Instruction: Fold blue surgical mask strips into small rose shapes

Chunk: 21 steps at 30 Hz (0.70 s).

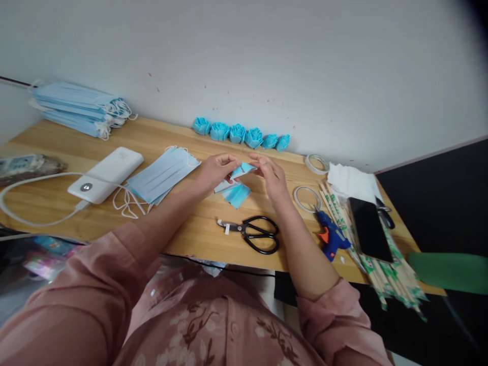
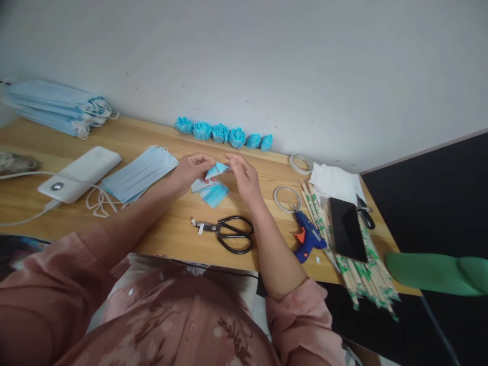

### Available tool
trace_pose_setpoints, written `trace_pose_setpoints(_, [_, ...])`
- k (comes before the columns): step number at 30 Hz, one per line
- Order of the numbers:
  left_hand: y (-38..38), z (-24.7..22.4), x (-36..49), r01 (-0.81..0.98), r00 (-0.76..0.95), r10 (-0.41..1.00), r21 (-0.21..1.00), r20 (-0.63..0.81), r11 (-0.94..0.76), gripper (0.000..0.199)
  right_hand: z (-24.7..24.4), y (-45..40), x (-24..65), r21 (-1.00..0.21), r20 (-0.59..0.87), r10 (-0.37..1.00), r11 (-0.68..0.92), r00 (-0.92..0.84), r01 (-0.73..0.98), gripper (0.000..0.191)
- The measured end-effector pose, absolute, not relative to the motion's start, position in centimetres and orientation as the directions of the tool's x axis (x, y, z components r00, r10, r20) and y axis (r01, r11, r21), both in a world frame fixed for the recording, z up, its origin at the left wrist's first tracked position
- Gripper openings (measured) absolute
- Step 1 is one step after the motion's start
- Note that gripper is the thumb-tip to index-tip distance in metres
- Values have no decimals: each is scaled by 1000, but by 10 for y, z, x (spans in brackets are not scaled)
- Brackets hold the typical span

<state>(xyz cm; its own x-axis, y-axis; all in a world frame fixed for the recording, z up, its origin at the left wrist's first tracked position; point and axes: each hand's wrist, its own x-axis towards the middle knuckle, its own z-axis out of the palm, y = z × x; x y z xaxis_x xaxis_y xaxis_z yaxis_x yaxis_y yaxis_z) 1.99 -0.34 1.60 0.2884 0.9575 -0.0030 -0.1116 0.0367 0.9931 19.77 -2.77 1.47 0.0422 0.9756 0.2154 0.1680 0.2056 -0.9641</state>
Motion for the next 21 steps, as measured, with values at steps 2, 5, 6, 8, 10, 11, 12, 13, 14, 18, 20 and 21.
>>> trace_pose_setpoints(2, [-3,14,19,-119,297,955,993,11,25,32,13,-26,197,-981,151,988,145,44,130,51])
trace_pose_setpoints(5, [-3,12,18,-123,308,951,992,21,18,37,10,-25,196,-984,123,992,118,30,131,53])
trace_pose_setpoints(6, [-3,12,18,-122,306,952,992,21,17,38,9,-26,195,-982,131,991,125,31,142,52])
trace_pose_setpoints(8, [-3,13,19,-119,304,953,993,23,14,40,9,-26,194,-978,141,990,135,27,157,50])
trace_pose_setpoints(10, [-4,15,19,-112,301,953,994,20,15,42,10,-27,193,-979,129,991,125,19,159,45])
trace_pose_setpoints(11, [-4,16,19,-107,301,953,994,17,16,42,11,-28,193,-981,121,993,117,16,158,42])
trace_pose_setpoints(12, [-5,17,20,-102,300,954,995,16,16,43,11,-28,192,-981,114,993,111,15,157,39])
trace_pose_setpoints(13, [-5,17,20,-98,297,955,995,15,15,43,11,-28,192,-982,110,994,106,17,158,38])
trace_pose_setpoints(14, [-5,17,20,-95,294,956,995,16,13,43,11,-29,191,-981,110,994,105,21,162,36])
trace_pose_setpoints(18, [-3,13,20,-100,296,955,995,8,22,44,11,-28,191,-977,120,992,111,37,182,34])
trace_pose_setpoints(20, [-3,12,20,-105,310,951,994,6,28,44,9,-27,192,-977,120,992,110,47,180,34])
trace_pose_setpoints(21, [-3,11,20,-107,318,948,994,7,29,44,8,-27,192,-978,118,992,107,50,178,34])
